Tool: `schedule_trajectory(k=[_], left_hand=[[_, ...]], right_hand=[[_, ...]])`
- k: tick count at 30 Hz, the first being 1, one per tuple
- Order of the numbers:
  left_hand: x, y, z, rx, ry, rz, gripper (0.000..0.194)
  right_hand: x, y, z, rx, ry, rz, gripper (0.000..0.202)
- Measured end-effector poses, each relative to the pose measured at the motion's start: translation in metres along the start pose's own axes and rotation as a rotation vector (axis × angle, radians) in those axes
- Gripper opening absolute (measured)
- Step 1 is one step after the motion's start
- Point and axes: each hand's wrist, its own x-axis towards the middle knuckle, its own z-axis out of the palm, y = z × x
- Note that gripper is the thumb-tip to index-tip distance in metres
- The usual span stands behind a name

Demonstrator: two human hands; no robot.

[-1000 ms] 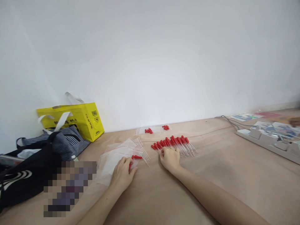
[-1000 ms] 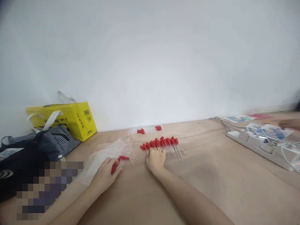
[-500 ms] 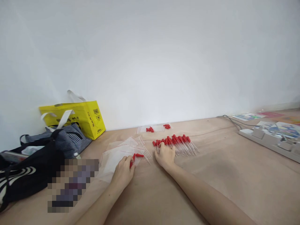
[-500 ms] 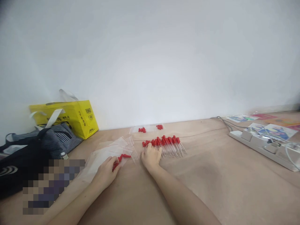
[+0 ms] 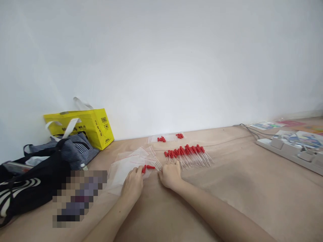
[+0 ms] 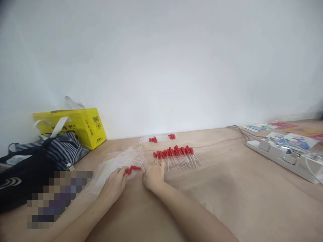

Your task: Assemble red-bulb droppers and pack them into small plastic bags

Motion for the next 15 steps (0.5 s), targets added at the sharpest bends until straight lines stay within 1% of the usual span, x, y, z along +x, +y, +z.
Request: schedule_trajectory(k=[2, 4, 6, 8, 10, 12, 15], left_hand=[[0.001, -0.002, 0.005, -0.033, 0.047, 0.046, 0.026], [0.001, -0.002, 0.013, -0.118, 0.112, 0.137, 0.026], [0.000, 0.000, 0.020, -0.222, 0.162, 0.235, 0.024], [-0.003, 0.006, 0.024, -0.307, 0.179, 0.299, 0.023], [-0.007, 0.014, 0.025, -0.364, 0.182, 0.334, 0.024], [-0.012, 0.023, 0.023, -0.400, 0.163, 0.354, 0.023], [-0.019, 0.035, 0.017, -0.439, 0.107, 0.385, 0.019]], right_hand=[[-0.003, 0.001, -0.004, -0.035, -0.047, -0.012, 0.026], [-0.010, 0.006, -0.009, -0.056, -0.086, -0.013, 0.025], [-0.021, 0.016, -0.016, -0.077, -0.112, -0.016, 0.025], [-0.035, 0.031, -0.023, -0.100, -0.146, -0.027, 0.024], [-0.049, 0.047, -0.031, -0.094, -0.175, -0.049, 0.022], [-0.059, 0.062, -0.035, -0.010, -0.176, -0.066, 0.020], [-0.062, 0.075, -0.034, 0.180, -0.095, -0.070, 0.024]])
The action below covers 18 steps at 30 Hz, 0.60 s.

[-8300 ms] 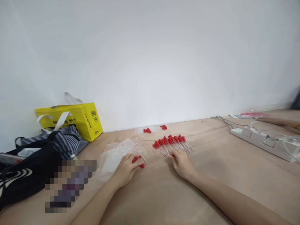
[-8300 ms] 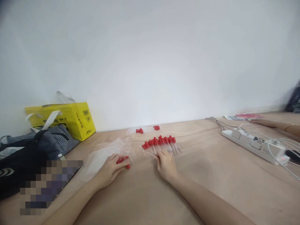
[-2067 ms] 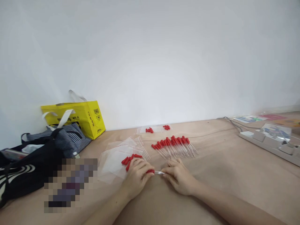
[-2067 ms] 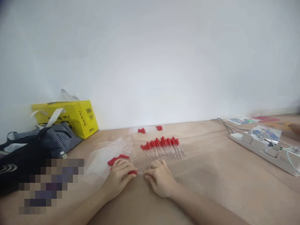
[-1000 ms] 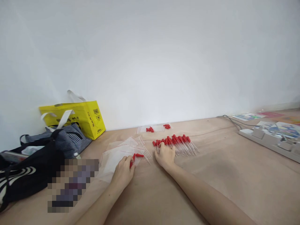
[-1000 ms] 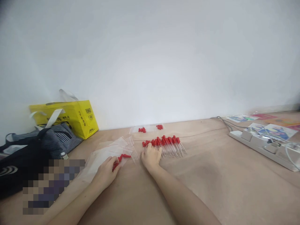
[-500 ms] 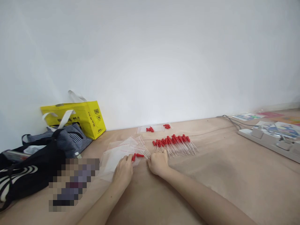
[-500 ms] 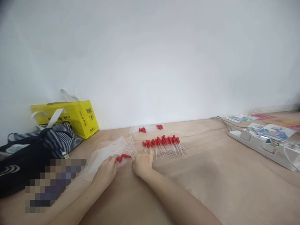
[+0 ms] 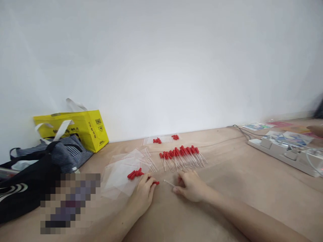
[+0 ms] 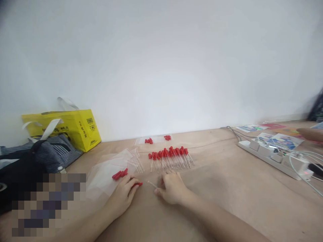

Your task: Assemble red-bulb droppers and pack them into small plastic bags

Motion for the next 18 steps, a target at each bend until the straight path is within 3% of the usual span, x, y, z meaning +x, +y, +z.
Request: schedule_trajectory(k=[3, 6, 10, 18], left_hand=[[0.000, 0.006, -0.001, -0.035, -0.033, 0.012, 0.015], [0.000, 0.006, 0.000, -0.023, -0.038, -0.026, 0.012], [0.000, 0.003, 0.003, -0.032, -0.027, -0.086, 0.010], [0.000, 0.006, 0.002, -0.069, -0.007, -0.012, 0.016]], right_hand=[[0.006, 0.003, 0.009, 0.098, 0.051, -0.005, 0.024], [0.008, 0.002, 0.020, 0.082, 0.050, -0.021, 0.014], [0.003, 0.000, 0.027, 0.069, 0.120, 0.005, 0.015], [0.001, -0.003, 0.035, 0.188, 0.165, -0.067, 0.013]])
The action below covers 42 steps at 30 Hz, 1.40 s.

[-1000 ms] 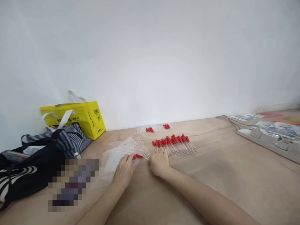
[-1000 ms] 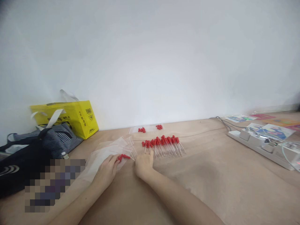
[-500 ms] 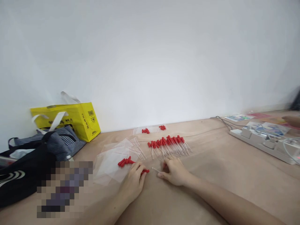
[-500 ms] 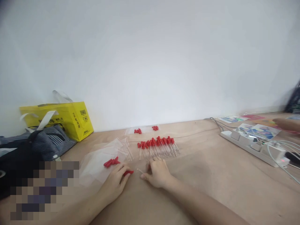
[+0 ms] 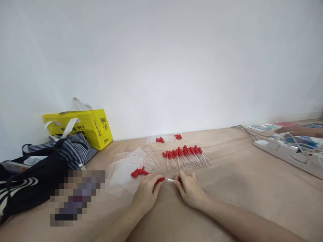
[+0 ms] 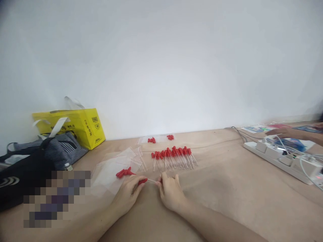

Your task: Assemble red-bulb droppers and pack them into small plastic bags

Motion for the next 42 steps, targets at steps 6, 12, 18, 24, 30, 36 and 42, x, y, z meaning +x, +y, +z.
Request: schedule_trajectory(k=[6, 12, 18, 24, 30, 36, 42], left_hand=[[-0.002, 0.004, 0.002, -0.034, 0.058, 0.014, 0.016], [-0.006, 0.002, 0.006, -0.035, 0.106, -0.023, 0.018], [-0.007, 0.006, 0.002, -0.006, 0.051, 0.080, 0.021], [-0.007, 0.015, 0.000, 0.049, 0.048, 0.147, 0.025], [-0.008, 0.018, 0.001, 0.050, 0.049, 0.166, 0.025], [-0.004, 0.012, 0.001, -0.016, -0.029, 0.058, 0.022], [-0.002, 0.000, -0.003, -0.052, -0.039, 0.029, 0.013]], right_hand=[[0.001, -0.002, -0.001, 0.034, -0.020, -0.025, 0.015], [0.000, -0.002, -0.003, 0.101, -0.018, -0.133, 0.019], [0.001, 0.001, -0.012, -0.089, 0.000, -0.296, 0.018], [0.000, 0.002, -0.011, -0.151, 0.058, -0.341, 0.022], [0.000, -0.004, -0.005, -0.083, 0.021, -0.276, 0.026], [0.007, -0.007, -0.007, 0.026, -0.042, -0.251, 0.027], [0.011, 0.001, -0.017, 0.207, -0.154, -0.229, 0.018]])
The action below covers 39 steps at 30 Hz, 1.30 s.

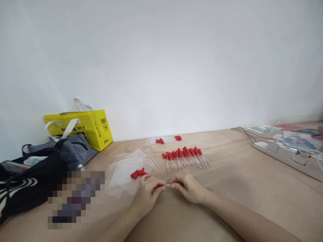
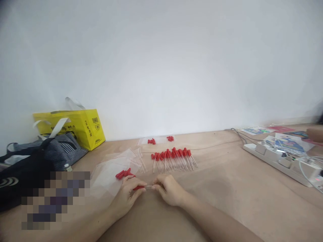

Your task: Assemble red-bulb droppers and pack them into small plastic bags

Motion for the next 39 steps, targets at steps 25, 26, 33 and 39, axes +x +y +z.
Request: schedule_trajectory(k=[25, 26, 33, 39], left_hand=[[0.008, -0.048, -0.023, 0.446, 0.069, -0.218, 0.018], [0.008, -0.049, -0.022, 0.441, 0.067, -0.205, 0.018], [0.012, -0.054, -0.019, 0.344, 0.147, -0.078, 0.015], [0.007, -0.037, -0.024, 0.191, 0.062, 0.226, 0.016]], right_hand=[[0.074, 0.030, 0.011, -0.562, 0.397, 0.640, 0.026], [0.074, 0.030, 0.011, -0.567, 0.409, 0.638, 0.026], [0.083, 0.009, 0.021, -0.557, 0.364, 0.395, 0.021], [0.113, -0.008, 0.038, -0.488, 0.189, 0.528, 0.023]])
